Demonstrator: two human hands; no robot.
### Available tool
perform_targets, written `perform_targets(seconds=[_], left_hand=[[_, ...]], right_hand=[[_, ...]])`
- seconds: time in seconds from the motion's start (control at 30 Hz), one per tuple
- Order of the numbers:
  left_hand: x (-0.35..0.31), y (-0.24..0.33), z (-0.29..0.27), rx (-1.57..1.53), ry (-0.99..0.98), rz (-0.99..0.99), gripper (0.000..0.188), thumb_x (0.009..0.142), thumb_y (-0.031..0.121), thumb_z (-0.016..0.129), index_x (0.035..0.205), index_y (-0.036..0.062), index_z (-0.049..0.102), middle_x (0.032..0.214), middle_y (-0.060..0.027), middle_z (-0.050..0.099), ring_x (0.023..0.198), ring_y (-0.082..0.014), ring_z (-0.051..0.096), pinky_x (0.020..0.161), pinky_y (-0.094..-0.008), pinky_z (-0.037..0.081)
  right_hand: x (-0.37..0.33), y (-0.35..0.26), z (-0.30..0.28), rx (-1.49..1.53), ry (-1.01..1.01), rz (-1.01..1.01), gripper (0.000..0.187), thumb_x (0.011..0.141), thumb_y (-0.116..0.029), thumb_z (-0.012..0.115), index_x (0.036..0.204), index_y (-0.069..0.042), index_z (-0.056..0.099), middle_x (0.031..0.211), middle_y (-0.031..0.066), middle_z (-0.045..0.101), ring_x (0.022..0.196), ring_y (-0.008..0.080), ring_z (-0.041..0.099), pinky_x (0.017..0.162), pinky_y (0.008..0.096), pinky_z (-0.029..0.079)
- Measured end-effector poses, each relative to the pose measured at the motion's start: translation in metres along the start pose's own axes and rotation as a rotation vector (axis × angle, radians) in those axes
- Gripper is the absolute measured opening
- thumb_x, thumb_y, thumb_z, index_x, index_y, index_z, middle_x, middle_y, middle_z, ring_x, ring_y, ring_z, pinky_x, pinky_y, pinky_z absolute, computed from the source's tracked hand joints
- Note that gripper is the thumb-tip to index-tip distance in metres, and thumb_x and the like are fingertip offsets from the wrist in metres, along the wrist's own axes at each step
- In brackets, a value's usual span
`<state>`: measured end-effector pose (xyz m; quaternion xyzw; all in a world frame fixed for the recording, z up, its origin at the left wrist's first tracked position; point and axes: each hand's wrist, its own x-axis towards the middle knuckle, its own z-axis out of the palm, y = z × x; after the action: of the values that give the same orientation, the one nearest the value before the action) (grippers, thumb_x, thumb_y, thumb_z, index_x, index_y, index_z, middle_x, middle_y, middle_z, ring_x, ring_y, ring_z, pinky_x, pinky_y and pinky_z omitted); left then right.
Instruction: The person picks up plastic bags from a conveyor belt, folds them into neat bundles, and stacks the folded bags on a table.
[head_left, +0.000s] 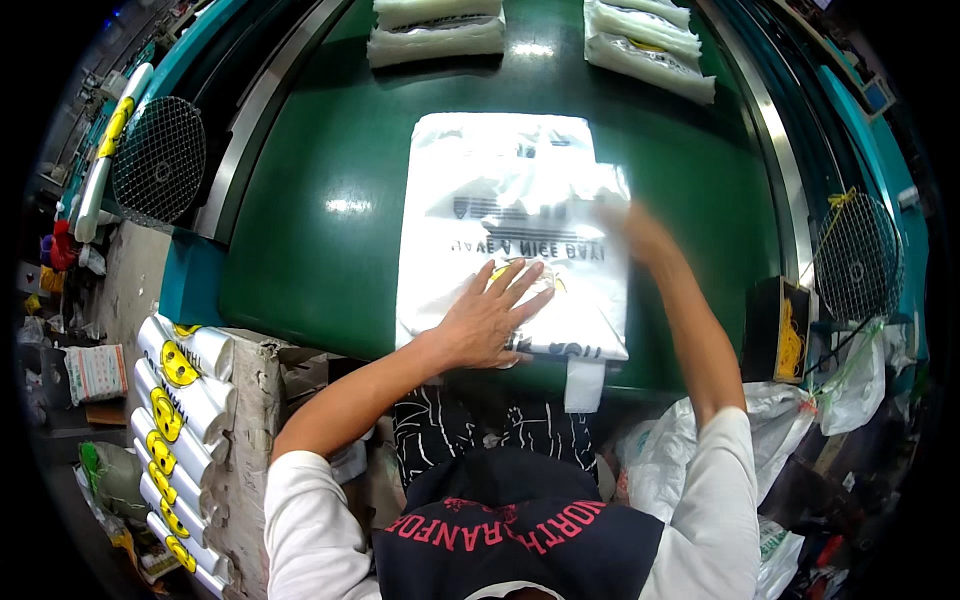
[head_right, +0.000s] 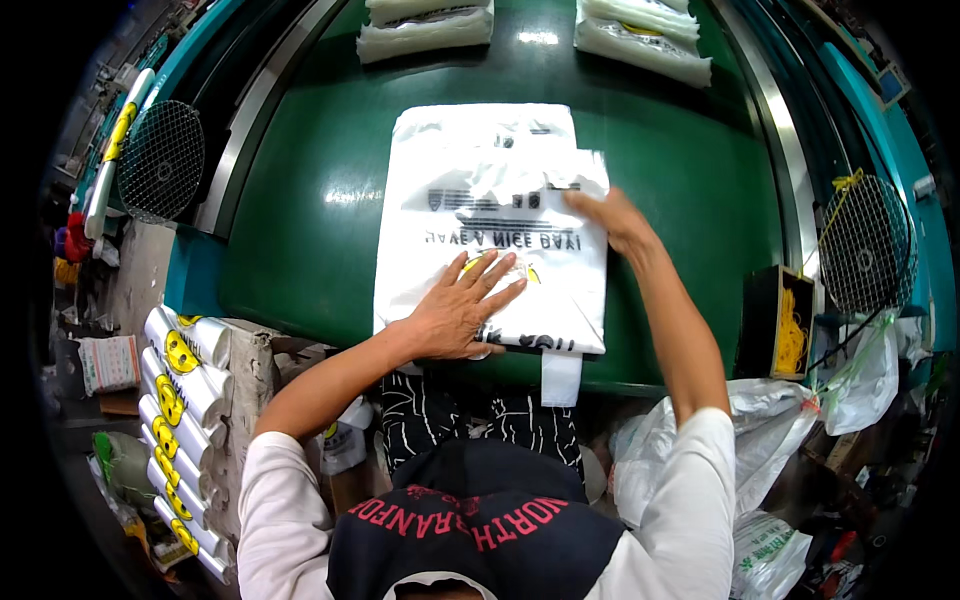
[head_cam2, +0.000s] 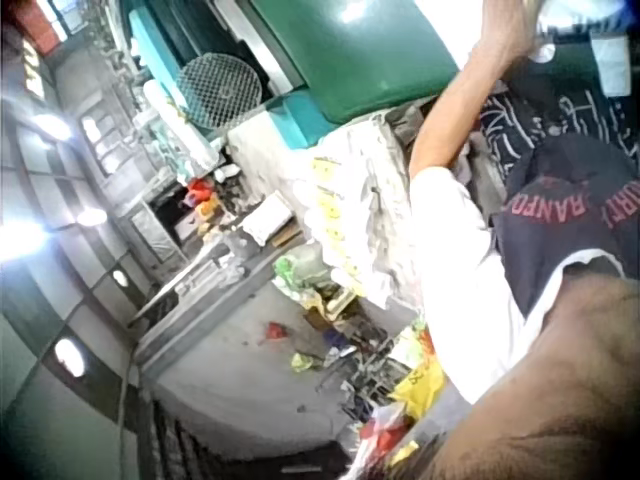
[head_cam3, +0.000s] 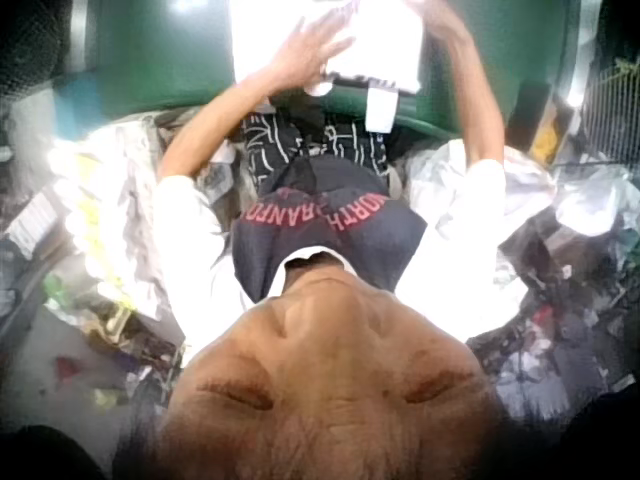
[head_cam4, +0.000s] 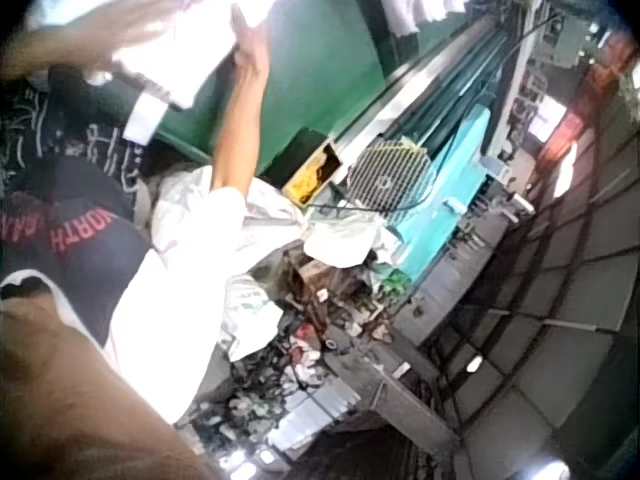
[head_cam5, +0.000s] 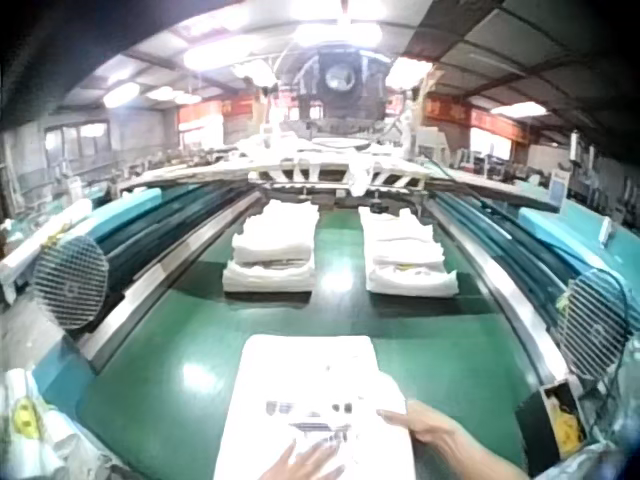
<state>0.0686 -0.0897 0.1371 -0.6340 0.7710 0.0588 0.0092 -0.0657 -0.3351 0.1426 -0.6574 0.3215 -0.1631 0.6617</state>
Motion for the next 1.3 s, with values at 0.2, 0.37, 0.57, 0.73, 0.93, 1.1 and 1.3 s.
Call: perform_targets(seconds=[0.2,0.37,0.57,0.73,0.93,1.1,1.3], left_hand=[[0.016,-0.019,-0.006,-0.111,-0.003,-0.239,0.074,0.085,0.071,0.035,0.146,0.0301,0.026,0.154,-0.0144,0.008,0.142,-0.0357,0.006,0.109,-0.0626,0.005],[-0.003,-0.027,0.006,-0.044,0.126,-0.278,0.064,0.085,0.063,0.045,0.123,0.0138,0.057,0.128,-0.0212,0.050,0.120,-0.0373,0.045,0.099,-0.0551,0.032],[-0.016,-0.001,-0.023,0.462,0.460,0.054,0.062,0.078,0.045,0.064,0.126,0.0078,0.052,0.116,-0.0166,0.055,0.108,-0.0318,0.051,0.100,-0.0493,0.032],[-0.021,-0.002,-0.033,0.094,-0.054,-0.202,0.092,0.074,0.062,0.061,0.145,0.0145,0.026,0.135,-0.0277,0.038,0.124,-0.0406,0.040,0.108,-0.0566,0.018],[-0.050,-0.007,-0.008,0.155,0.071,-0.086,0.052,0.073,0.025,0.071,0.115,0.0070,0.047,0.132,-0.0245,0.043,0.121,-0.0391,0.044,0.096,-0.0541,0.038],[-0.022,-0.073,-0.022,-0.180,0.113,-0.494,0.029,0.087,0.034,0.058,0.084,0.0056,0.057,0.071,-0.0148,0.062,0.064,-0.0348,0.059,0.054,-0.0425,0.047],[0.040,-0.037,-0.006,-0.207,0.366,-0.337,0.058,0.076,0.038,0.069,0.120,0.0031,0.054,0.114,-0.0166,0.056,0.105,-0.0332,0.051,0.092,-0.0439,0.038]], right_hand=[[0.006,-0.023,-0.013,-0.152,-0.050,-0.223,0.023,0.078,-0.012,0.070,0.098,-0.003,0.063,0.087,0.0043,0.066,0.080,0.0143,0.061,0.071,0.0281,0.048],[-0.072,0.011,-0.002,-1.125,-0.184,-0.759,0.034,0.069,0.000,0.063,0.101,-0.009,0.060,0.105,0.0102,0.065,0.093,0.0302,0.062,0.074,0.0343,0.051],[-0.087,0.007,0.006,-1.135,-0.201,-0.438,0.054,0.075,-0.042,0.070,0.116,-0.010,0.055,0.117,0.0110,0.059,0.107,0.0293,0.057,0.103,0.0562,0.031],[-0.125,0.009,0.056,-1.405,-0.242,-0.643,0.088,0.069,-0.045,0.074,0.140,-0.012,0.034,0.142,0.0193,0.035,0.131,0.0376,0.034,0.105,0.0589,0.024],[-0.110,0.009,0.042,-1.245,-0.354,-0.548,0.064,0.070,-0.034,0.075,0.125,-0.012,0.051,0.123,0.0164,0.054,0.113,0.0328,0.053,0.092,0.0488,0.042],[-0.021,-0.043,0.046,-1.444,-0.244,-0.230,0.056,0.084,-0.058,0.053,0.082,-0.003,0.065,0.066,0.0154,0.063,0.068,0.0294,0.064,0.059,0.0399,0.048],[0.004,0.009,0.019,-1.177,-0.049,-0.332,0.050,0.086,-0.054,0.051,0.081,-0.006,0.066,0.068,0.0136,0.063,0.069,0.0329,0.063,0.063,0.0423,0.048]])
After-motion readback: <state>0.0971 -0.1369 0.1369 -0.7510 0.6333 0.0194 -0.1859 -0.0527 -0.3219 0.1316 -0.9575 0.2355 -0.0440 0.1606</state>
